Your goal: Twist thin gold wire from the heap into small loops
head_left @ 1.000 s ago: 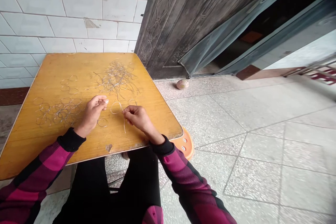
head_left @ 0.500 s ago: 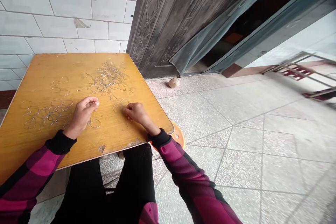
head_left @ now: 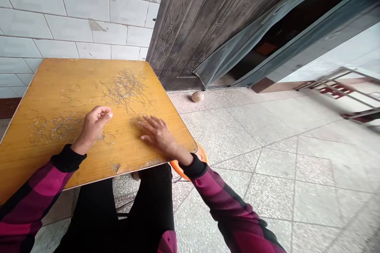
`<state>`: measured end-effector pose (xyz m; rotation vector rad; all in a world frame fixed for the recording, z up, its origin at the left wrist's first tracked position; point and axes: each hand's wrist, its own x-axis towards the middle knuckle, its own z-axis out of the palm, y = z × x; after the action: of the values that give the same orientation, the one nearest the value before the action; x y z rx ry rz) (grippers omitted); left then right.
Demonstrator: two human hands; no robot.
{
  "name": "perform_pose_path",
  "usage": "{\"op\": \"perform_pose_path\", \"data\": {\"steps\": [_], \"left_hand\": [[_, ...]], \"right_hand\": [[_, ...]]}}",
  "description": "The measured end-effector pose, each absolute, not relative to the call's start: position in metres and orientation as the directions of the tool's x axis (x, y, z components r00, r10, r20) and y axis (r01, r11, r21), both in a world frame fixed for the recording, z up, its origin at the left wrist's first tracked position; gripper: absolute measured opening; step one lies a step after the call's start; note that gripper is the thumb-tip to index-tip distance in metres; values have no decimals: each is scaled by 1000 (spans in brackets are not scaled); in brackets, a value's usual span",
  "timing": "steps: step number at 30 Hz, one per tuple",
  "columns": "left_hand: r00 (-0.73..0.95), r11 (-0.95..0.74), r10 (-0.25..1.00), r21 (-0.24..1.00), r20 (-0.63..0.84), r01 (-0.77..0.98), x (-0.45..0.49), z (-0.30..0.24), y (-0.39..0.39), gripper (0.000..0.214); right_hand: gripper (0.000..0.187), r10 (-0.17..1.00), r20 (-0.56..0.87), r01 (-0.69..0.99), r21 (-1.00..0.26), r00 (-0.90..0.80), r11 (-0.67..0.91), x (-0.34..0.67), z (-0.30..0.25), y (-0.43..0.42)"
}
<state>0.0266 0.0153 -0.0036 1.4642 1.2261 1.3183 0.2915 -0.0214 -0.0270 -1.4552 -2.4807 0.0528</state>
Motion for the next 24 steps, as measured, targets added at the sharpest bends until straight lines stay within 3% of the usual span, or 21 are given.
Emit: {"op": "perform_pose_path", "data": {"steps": [5,12,18,24], "left_hand": [[28,-238,971,949,237,206,27,-6,15,25],[25,-263,964,932,265,248,26,-7,15,22],[22,-299,953,923,303,240,24,-4,15,19],[-31,-293,951,929,307,227,19,3,17,16]], "right_hand": [[74,855,53,855,-27,-516,518,268,-37,-29],[75,781,61,770,-133,-622,624,292,-41,-5],[61,704,168,657,-263,-690,706,312,-42,47],[37,704,253,683,-181,-664,708,303,-40,116]]}}
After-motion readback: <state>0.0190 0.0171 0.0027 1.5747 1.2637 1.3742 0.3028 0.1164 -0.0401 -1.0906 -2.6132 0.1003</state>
